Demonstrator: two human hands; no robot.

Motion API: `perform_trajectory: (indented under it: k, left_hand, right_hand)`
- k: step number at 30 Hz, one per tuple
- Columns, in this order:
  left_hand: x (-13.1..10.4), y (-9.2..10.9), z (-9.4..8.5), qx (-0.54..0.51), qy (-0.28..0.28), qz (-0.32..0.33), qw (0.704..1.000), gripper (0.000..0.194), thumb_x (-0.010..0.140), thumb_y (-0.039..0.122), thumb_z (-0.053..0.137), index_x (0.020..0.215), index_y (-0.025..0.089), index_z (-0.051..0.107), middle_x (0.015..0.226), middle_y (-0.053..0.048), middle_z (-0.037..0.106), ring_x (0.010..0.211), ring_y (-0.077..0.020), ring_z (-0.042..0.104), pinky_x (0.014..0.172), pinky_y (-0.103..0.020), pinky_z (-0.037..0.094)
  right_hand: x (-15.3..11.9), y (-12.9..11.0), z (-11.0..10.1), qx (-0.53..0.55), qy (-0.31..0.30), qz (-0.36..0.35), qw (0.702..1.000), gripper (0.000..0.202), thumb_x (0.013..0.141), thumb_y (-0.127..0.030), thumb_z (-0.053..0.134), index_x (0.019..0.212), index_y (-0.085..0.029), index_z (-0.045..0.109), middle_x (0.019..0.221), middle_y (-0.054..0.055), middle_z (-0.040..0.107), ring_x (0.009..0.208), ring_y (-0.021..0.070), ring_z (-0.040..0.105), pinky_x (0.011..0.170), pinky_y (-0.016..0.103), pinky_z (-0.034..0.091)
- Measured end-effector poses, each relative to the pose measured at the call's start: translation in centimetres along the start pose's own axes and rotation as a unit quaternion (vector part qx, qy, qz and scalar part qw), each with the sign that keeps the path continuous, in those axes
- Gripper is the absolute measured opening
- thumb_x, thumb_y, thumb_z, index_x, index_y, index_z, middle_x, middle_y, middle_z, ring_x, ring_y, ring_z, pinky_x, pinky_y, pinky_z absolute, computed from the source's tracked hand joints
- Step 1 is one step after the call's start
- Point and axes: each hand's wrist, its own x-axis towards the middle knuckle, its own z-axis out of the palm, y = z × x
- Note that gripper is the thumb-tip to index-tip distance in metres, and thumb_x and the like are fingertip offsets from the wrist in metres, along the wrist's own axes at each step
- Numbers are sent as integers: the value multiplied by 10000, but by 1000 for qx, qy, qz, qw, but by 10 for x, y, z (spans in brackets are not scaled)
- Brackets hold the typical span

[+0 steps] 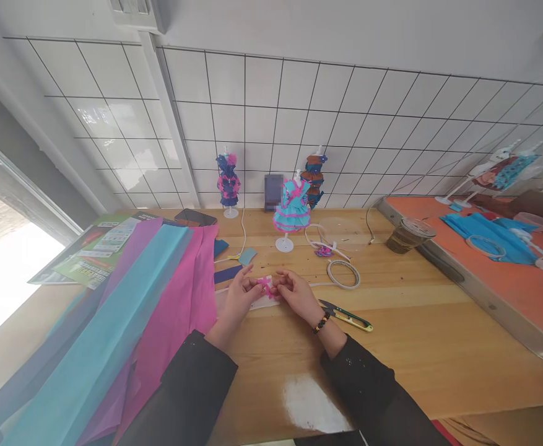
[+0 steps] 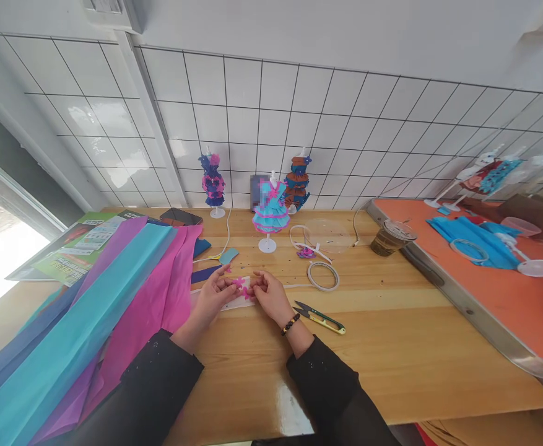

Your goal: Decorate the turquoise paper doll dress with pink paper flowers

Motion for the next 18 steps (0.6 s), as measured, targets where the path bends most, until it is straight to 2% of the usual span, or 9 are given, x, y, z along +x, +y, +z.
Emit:
perform_trajectory:
  k: [8, 10, 14, 18]
  left_hand:
    - [-2, 8, 4, 12, 8, 23, 1000, 698, 658, 269, 672, 1272, 163, 357, 738, -6, 613, 733, -141, 610, 796, -358, 464]
    - [-4, 10, 6, 45, -3, 36, 998, 689, 673, 267, 661, 1278, 161, 349, 749, -11, 615, 735, -141, 606, 792, -347, 458]
    - [-6, 10, 8, 124, -19, 68, 990, 638, 703, 275, 631, 1272, 171, 361, 750, -8, 608, 743, -136, 586, 752, -305, 450]
    - [-7, 9, 10, 177, -29, 76, 981, 583, 715, 267, 604, 1251, 176, 391, 739, -8, 599, 733, -133, 573, 711, -284, 447]
  right_hand:
    - [2, -8, -8, 6, 21, 7, 1000, 367, 693, -313, 593, 1017, -177, 488, 818, 49, 623, 714, 186, 640, 393, 208, 452]
    - [-1, -12, -6, 23, 1, 14, 1000, 390, 688, -350, 618, 1019, -177, 503, 822, 51, 640, 724, 186, 637, 434, 222, 461]
    - [-7, -18, 1, 91, -52, 12, 994, 411, 686, -364, 648, 1032, -187, 514, 844, 32, 646, 770, 156, 620, 672, 289, 495]
    - [-8, -17, 4, 77, -73, -20, 994, 442, 667, -317, 669, 1052, -189, 493, 802, 6, 619, 721, 124, 594, 685, 278, 469]
